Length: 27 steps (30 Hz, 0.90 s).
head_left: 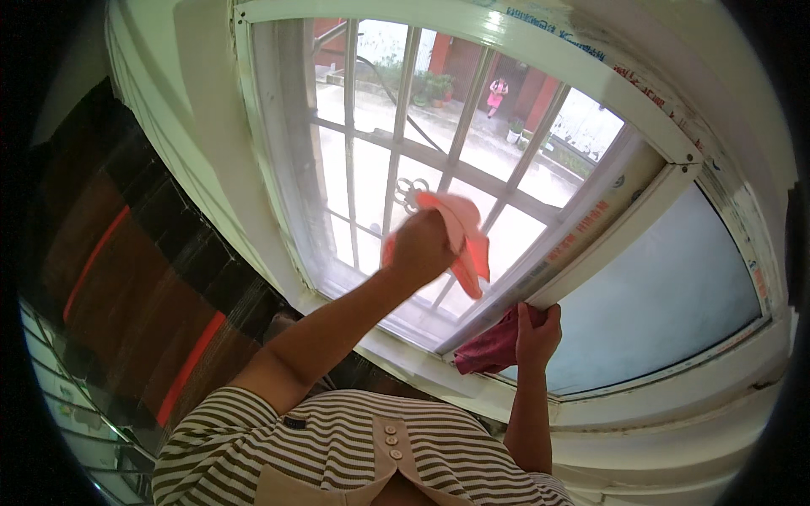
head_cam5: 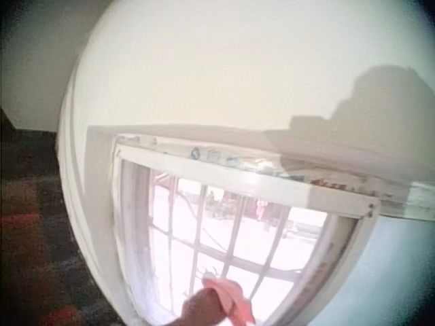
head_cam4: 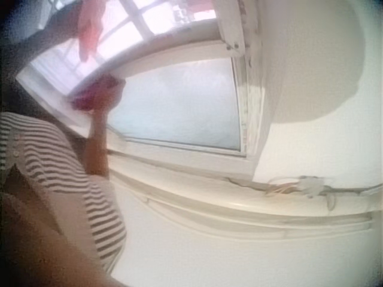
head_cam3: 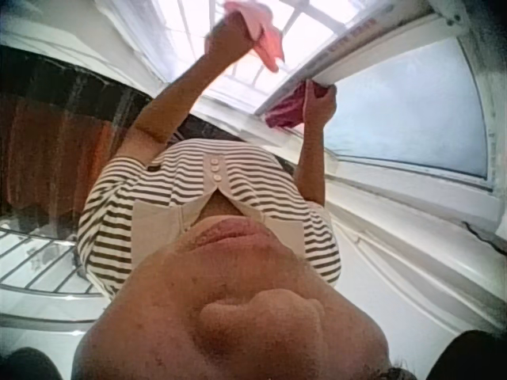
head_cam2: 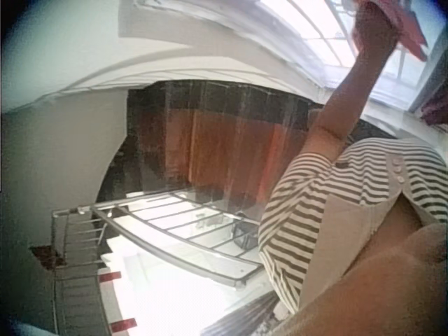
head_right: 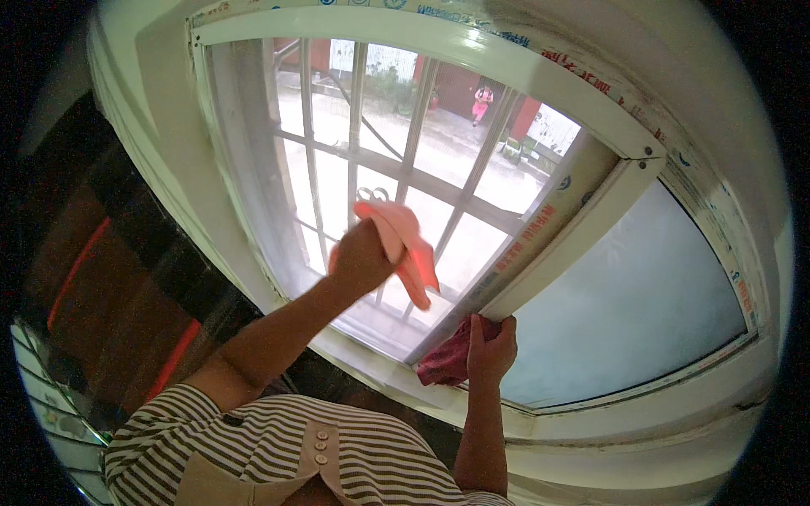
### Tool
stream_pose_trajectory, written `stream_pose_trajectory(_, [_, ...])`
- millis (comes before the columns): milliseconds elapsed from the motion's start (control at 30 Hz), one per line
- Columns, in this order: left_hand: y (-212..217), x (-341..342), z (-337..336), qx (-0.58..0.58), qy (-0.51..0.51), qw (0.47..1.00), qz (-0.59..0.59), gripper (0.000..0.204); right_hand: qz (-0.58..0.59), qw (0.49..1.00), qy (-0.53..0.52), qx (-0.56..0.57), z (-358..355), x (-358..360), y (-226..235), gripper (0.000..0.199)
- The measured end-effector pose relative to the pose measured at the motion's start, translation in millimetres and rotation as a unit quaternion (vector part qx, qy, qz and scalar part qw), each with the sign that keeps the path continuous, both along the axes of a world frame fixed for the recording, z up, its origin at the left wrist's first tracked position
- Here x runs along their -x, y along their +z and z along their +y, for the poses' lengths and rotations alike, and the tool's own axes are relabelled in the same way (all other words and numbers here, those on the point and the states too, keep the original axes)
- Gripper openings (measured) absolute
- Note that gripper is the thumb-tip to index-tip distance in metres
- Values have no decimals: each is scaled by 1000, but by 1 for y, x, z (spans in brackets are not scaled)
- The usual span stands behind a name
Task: The person wipes the window frame and glass panes using two cloths, one pink and one maroon. They clean the upper frame, side edges, and glass surfaces in a repetitive wiping motion.
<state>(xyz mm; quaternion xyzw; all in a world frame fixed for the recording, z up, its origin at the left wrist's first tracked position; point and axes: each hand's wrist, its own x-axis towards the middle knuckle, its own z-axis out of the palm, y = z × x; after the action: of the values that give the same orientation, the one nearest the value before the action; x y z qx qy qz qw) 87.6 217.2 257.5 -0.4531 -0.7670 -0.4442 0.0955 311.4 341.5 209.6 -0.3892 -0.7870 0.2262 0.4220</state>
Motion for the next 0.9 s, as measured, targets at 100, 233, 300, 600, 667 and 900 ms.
stream_pose_trajectory(100, [-54, -19, 10, 70, -72, 990, 97, 15, 13, 1000, 10, 25, -2, -1, 3, 41])
stream_pose_trajectory(233, [-123, -21, 1, 222, -165, 960, 51, 16, 11, 1000, 1, 10, -2, 0, 3, 40])
stream_pose_trajectory(300, [-150, -10, -13, 286, -161, 944, 24, 18, 12, 1000, 0, -6, -2, 0, 2, 40])
stream_pose_trajectory(600, [-178, 61, -110, 161, 20, 964, -212, 22, 19, 1000, 13, -3, 3, -1, -5, 42])
stream_pose_trajectory(667, [-190, 71, -142, 49, 70, 955, -285, 21, 18, 1000, 12, 4, 3, -1, -5, 43])
stream_pose_trajectory(900, [-293, 114, -249, -41, 295, 932, -207, 26, 33, 999, 14, 19, -2, 1, 0, 39])
